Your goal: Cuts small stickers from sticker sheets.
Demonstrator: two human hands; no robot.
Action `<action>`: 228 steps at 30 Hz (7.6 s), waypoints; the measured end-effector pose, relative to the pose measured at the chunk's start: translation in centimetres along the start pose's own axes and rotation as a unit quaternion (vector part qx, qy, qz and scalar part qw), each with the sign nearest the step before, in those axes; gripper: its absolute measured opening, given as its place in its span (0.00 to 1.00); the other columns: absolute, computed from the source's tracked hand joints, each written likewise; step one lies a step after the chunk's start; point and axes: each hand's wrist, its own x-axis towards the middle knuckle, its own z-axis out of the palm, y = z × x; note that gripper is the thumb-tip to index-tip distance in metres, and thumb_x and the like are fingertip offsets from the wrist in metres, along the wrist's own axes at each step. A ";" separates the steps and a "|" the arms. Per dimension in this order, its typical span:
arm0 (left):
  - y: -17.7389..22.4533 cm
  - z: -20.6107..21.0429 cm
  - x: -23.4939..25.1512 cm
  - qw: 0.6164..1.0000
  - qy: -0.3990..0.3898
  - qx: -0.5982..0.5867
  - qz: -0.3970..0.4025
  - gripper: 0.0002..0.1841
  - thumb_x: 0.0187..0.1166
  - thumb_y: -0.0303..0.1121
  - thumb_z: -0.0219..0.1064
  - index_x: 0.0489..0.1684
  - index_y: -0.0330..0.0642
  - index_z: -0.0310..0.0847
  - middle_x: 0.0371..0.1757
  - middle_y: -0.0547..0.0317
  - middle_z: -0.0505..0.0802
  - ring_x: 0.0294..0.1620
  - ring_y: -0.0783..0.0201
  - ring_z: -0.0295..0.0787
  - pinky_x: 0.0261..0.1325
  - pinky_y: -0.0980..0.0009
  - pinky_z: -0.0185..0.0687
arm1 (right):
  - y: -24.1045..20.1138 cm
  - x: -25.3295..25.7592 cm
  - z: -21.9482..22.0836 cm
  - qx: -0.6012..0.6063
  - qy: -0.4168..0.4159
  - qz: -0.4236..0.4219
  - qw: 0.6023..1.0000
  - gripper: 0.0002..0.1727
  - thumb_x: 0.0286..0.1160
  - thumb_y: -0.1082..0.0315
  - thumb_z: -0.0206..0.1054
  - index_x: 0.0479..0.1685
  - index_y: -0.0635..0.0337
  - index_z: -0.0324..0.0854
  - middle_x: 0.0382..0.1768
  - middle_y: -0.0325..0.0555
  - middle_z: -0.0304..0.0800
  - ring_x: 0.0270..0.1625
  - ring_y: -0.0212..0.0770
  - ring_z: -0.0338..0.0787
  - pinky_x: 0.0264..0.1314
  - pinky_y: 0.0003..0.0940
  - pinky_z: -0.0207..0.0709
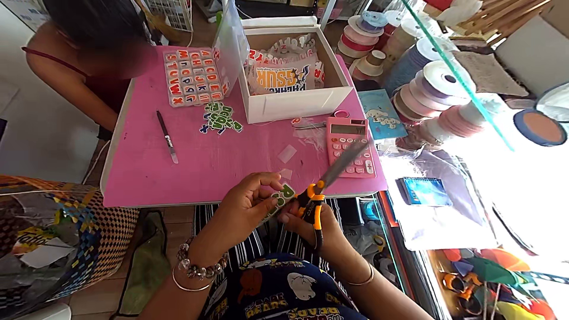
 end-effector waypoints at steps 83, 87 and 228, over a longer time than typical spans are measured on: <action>2.5 -5.5 4.0 0.978 -0.121 0.136 -0.103 0.14 0.74 0.20 0.73 0.54 0.45 0.90 0.48 0.65 0.93 0.31 0.76 0.84 0.35 0.82 0.82 | -0.8 -1.8 -4.3 -0.264 -0.202 0.338 0.880 0.27 0.66 0.37 0.77 0.30 0.53 0.80 0.18 0.30 0.78 0.20 0.25 0.78 0.26 0.24 0.73; 2.5 -4.9 4.2 0.968 -0.164 0.167 -0.094 0.13 0.76 0.22 0.70 0.54 0.47 0.90 0.54 0.70 0.91 0.32 0.81 0.81 0.35 0.85 0.77 | -1.0 -1.8 -4.2 -0.245 -0.198 0.328 0.890 0.26 0.65 0.37 0.77 0.28 0.53 0.80 0.17 0.28 0.77 0.19 0.24 0.78 0.24 0.23 0.73; 1.8 -2.5 -0.4 0.991 0.058 0.114 0.030 0.07 0.79 0.26 0.67 0.46 0.43 0.91 0.50 0.66 0.94 0.44 0.77 0.91 0.49 0.82 0.88 | -0.4 -1.7 -3.4 -0.196 -0.199 0.224 0.934 0.25 0.70 0.41 0.74 0.45 0.55 0.81 0.27 0.26 0.80 0.27 0.18 0.77 0.31 0.17 0.73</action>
